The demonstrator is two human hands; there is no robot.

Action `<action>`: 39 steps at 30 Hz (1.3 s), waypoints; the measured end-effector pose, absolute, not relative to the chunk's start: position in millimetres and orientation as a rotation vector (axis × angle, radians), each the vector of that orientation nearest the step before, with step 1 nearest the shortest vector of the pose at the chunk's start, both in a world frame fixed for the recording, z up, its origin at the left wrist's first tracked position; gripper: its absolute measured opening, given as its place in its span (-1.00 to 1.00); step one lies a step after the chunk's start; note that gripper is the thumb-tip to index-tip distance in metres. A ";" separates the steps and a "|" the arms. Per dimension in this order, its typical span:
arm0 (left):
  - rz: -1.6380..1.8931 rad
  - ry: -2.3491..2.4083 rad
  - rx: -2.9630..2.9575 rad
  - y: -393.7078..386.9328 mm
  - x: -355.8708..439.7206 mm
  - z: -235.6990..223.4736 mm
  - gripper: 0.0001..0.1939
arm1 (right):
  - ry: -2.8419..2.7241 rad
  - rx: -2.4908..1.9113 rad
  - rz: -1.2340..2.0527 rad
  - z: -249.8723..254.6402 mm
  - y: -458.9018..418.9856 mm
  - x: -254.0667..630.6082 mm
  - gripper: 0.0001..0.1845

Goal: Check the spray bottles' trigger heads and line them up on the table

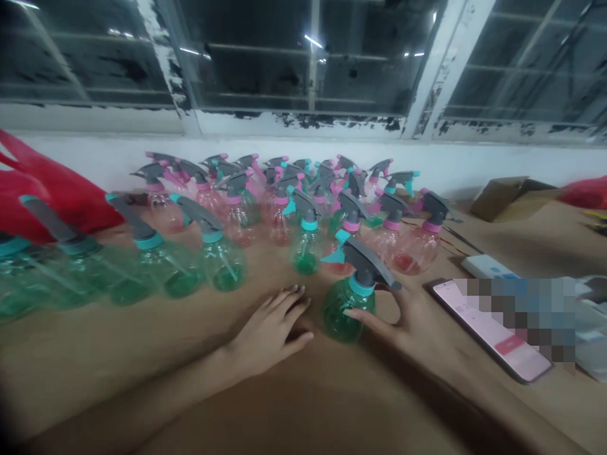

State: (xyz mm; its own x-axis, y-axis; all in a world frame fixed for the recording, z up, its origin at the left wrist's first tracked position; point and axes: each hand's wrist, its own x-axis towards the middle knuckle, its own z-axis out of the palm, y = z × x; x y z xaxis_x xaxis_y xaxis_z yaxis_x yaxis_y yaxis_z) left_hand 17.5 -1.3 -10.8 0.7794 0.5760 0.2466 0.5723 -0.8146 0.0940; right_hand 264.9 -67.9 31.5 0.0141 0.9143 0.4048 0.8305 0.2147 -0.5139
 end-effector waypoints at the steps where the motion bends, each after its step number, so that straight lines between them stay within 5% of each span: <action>1: 0.421 0.973 2.950 -4.2 15.9 -11.0 -0.49 | -1.814 -1.624 0.151 32.1 -66.5 261.5 -0.60; 6: 0.441 1.088 2.942 -18.8 -11.1 -10.1 -0.56 | -1.806 -1.582 0.105 39.3 -50.3 229.1 -0.45; 33: 0.502 1.226 2.955 -14.3 -53.8 -12.1 -0.61 | -1.891 -1.357 0.038 50.1 42.4 135.9 -0.36; 39: 0.578 1.139 2.923 -9.1 -41.3 -8.4 -0.56 | -1.858 -1.235 0.045 60.7 12.1 174.0 -0.70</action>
State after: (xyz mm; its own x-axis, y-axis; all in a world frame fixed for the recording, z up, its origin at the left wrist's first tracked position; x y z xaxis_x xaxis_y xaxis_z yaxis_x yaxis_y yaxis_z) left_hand -41.3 -9.1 -8.4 0.6795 0.6452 0.3493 0.6629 -0.7439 0.0848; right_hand 174.0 12.1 60.7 -0.1195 0.7593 0.6397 0.7277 0.5053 -0.4638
